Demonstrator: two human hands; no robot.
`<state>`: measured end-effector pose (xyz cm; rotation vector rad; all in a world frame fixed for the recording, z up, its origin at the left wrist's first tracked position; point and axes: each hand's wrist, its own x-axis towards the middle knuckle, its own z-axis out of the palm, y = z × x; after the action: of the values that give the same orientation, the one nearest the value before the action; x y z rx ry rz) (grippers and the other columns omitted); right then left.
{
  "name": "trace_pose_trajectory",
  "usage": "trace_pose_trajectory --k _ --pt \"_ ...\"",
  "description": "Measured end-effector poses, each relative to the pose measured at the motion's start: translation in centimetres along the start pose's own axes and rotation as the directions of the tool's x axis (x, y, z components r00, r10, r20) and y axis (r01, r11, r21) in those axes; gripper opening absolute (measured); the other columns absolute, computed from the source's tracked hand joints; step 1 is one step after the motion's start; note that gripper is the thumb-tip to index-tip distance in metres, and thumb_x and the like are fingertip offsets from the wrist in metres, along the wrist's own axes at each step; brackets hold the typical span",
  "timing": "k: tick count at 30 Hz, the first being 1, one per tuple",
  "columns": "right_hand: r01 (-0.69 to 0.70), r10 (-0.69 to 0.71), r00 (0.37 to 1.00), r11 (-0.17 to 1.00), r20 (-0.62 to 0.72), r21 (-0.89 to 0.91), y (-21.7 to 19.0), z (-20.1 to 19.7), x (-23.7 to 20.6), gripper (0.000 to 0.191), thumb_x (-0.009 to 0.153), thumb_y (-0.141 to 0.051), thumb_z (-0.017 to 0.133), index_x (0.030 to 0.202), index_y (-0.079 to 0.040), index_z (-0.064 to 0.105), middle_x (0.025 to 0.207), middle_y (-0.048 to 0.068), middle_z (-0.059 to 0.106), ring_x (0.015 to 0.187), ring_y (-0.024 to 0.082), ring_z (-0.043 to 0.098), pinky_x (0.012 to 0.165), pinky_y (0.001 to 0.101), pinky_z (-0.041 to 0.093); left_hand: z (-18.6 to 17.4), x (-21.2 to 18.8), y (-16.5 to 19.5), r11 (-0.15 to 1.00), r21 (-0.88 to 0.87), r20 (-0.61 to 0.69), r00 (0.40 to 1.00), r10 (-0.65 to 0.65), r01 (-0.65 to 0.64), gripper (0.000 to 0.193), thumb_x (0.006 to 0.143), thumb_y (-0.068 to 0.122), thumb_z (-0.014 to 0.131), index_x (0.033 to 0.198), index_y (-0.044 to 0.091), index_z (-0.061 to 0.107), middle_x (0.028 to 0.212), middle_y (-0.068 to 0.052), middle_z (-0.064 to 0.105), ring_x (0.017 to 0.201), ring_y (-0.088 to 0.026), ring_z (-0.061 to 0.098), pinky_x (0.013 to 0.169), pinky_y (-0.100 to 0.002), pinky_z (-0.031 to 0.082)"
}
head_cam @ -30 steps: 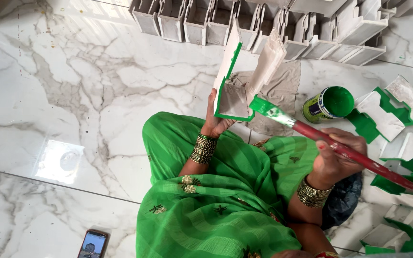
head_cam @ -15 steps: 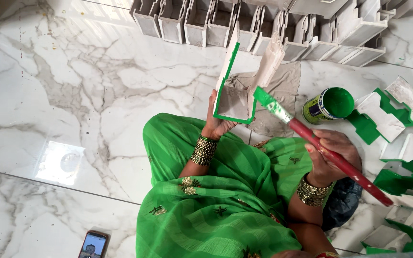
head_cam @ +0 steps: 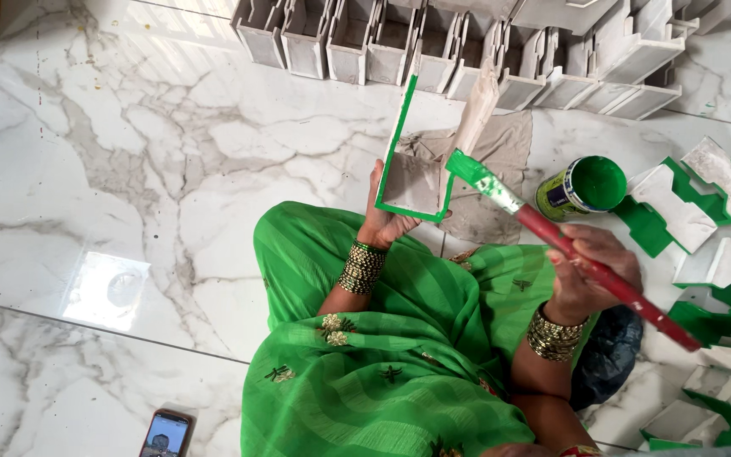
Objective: The person sits on the floor holding a white foam piece in one hand and a paintbrush in the other, dipping the brush into an open can of green paint and brushing green paint onto the edges and surfaces of the foam piece. Many already painted green foam pieces and unpainted white pieces lie on the floor around them as they work through the pieces one at a time.
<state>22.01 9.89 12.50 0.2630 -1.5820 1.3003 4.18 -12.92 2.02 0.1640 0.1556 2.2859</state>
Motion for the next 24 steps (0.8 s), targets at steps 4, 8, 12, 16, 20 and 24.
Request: trace_pose_trajectory --k 4,8,12,16,20,24 --pt "0.005 -0.003 0.996 1.000 -0.094 0.017 0.7 -1.1 0.3 0.044 0.091 -0.008 0.094 0.110 0.000 0.055 0.108 0.020 0.069 0.100 0.030 0.073 0.088 0.0387 0.066 -0.3 0.0 0.3 1.000 -0.019 -0.049 0.999 0.000 0.000 0.099 0.095 0.081 0.039 0.156 0.003 0.037 0.153 -0.025 0.048 0.129 -0.044 0.059 0.104 -0.075 0.046" --pt "0.009 -0.008 0.994 1.000 -0.109 0.001 0.1 -1.8 -0.3 0.044 0.088 -0.008 0.093 0.110 0.000 0.056 0.103 0.019 0.069 0.097 0.029 0.073 0.084 0.0354 0.064 -0.6 0.3 0.3 0.996 -0.089 0.021 1.000 -0.006 0.008 0.101 0.098 0.081 0.039 0.156 -0.002 0.037 0.149 -0.028 0.051 0.124 -0.047 0.062 0.104 -0.074 0.048" --pt "-0.011 0.016 0.998 0.997 -0.067 0.074 0.6 -0.7 -0.8 0.044 0.084 -0.010 0.093 0.107 -0.002 0.055 0.104 0.018 0.068 0.095 0.029 0.074 0.080 0.0338 0.064 -0.5 0.3 0.1 0.997 -0.064 0.104 0.994 -0.028 0.035 0.102 0.100 0.081 0.039 0.155 -0.004 0.037 0.147 -0.030 0.053 0.121 -0.049 0.063 0.099 -0.071 0.051" --pt "-0.009 0.013 0.996 0.999 -0.093 0.044 1.5 -0.1 -0.3 0.042 0.090 -0.006 0.092 0.110 0.000 0.056 0.106 0.022 0.069 0.101 0.030 0.073 0.090 0.0400 0.066 0.0 0.3 -0.2 0.997 -0.059 0.102 0.994 -0.046 0.052 0.099 0.100 0.079 0.042 0.156 -0.003 0.038 0.148 -0.030 0.054 0.121 -0.050 0.063 0.100 -0.069 0.051" --pt "0.060 -0.069 0.989 0.996 -0.129 -0.072 1.3 -1.1 0.4 0.041 0.090 -0.005 0.090 0.110 0.002 0.056 0.110 0.024 0.069 0.100 0.030 0.073 0.088 0.0410 0.066 0.5 0.5 -0.1 0.994 -0.095 0.000 0.999 -0.046 0.046 0.097 0.098 0.077 0.045 0.152 -0.004 0.040 0.144 -0.029 0.055 0.122 -0.048 0.063 0.104 -0.071 0.049" --pt "0.051 -0.048 0.986 0.999 -0.159 0.012 1.2 -0.9 -0.1 0.042 0.087 -0.007 0.091 0.109 0.001 0.055 0.109 0.023 0.069 0.099 0.028 0.073 0.087 0.0384 0.065 0.7 0.6 -0.2 0.993 -0.106 -0.029 0.998 -0.053 0.050 0.097 0.098 0.078 0.046 0.151 -0.004 0.042 0.143 -0.029 0.056 0.123 -0.048 0.063 0.106 -0.070 0.048"
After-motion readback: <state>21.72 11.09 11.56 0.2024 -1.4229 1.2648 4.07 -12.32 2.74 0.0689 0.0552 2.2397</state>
